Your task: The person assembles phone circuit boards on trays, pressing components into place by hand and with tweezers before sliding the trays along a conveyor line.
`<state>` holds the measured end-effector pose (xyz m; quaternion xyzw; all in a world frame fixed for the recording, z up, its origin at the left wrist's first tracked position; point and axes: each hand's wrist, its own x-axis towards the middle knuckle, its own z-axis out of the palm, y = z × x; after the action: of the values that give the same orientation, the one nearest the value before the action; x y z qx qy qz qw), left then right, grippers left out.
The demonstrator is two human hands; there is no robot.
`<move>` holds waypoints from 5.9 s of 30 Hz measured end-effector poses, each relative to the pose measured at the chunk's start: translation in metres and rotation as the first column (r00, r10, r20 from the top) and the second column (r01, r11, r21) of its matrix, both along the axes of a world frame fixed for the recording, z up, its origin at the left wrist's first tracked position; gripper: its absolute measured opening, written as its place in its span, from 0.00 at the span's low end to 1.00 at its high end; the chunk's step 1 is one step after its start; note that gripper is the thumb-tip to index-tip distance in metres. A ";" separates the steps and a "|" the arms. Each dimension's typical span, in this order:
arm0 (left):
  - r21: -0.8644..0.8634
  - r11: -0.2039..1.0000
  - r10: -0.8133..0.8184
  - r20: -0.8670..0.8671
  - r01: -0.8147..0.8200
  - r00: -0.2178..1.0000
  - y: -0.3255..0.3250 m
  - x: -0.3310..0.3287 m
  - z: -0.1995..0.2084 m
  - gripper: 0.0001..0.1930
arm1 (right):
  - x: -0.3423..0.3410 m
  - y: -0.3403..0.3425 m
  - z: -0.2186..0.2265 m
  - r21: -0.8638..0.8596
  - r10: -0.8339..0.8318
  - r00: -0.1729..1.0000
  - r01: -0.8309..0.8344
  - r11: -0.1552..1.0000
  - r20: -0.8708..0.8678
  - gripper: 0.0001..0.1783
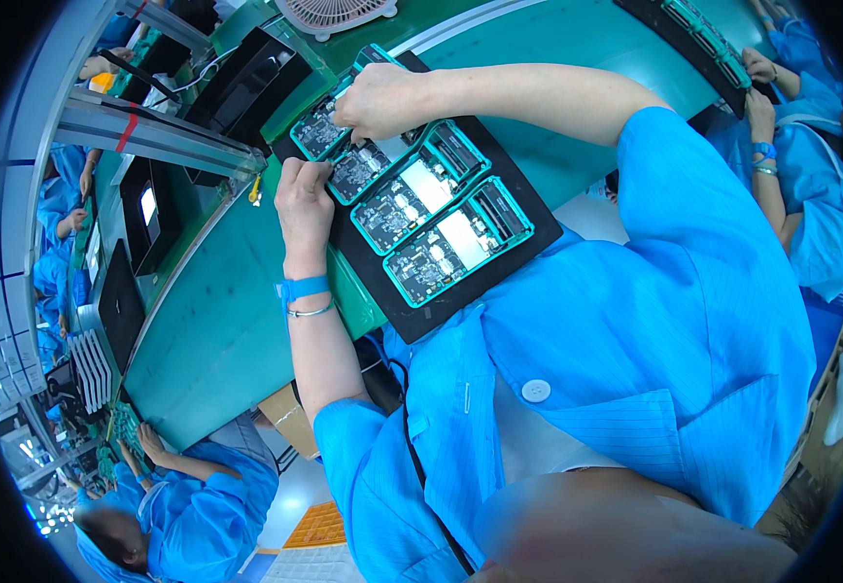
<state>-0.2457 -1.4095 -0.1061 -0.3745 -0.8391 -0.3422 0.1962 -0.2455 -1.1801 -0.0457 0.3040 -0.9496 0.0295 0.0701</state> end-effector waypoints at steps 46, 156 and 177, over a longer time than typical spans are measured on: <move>0.083 0.992 0.091 0.094 -0.098 0.991 -0.003 0.082 0.005 0.03 | 0.067 0.007 -0.005 -0.128 0.056 0.998 -0.053 0.990 0.022 0.14; -0.007 0.995 0.102 0.104 -0.102 0.989 -0.001 0.092 0.003 0.07 | 0.066 -0.001 -0.003 -0.010 0.091 0.989 -0.091 0.996 0.120 0.13; -0.007 0.994 0.109 0.081 -0.109 0.991 0.000 0.093 0.001 0.07 | 0.065 0.000 -0.007 -0.018 0.080 0.989 -0.079 0.997 0.124 0.12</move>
<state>-0.1530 -1.4090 -0.1050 -0.3141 -0.8661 -0.3448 0.1799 -0.1801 -1.1796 -0.0526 0.3387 -0.9391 0.0574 0.0112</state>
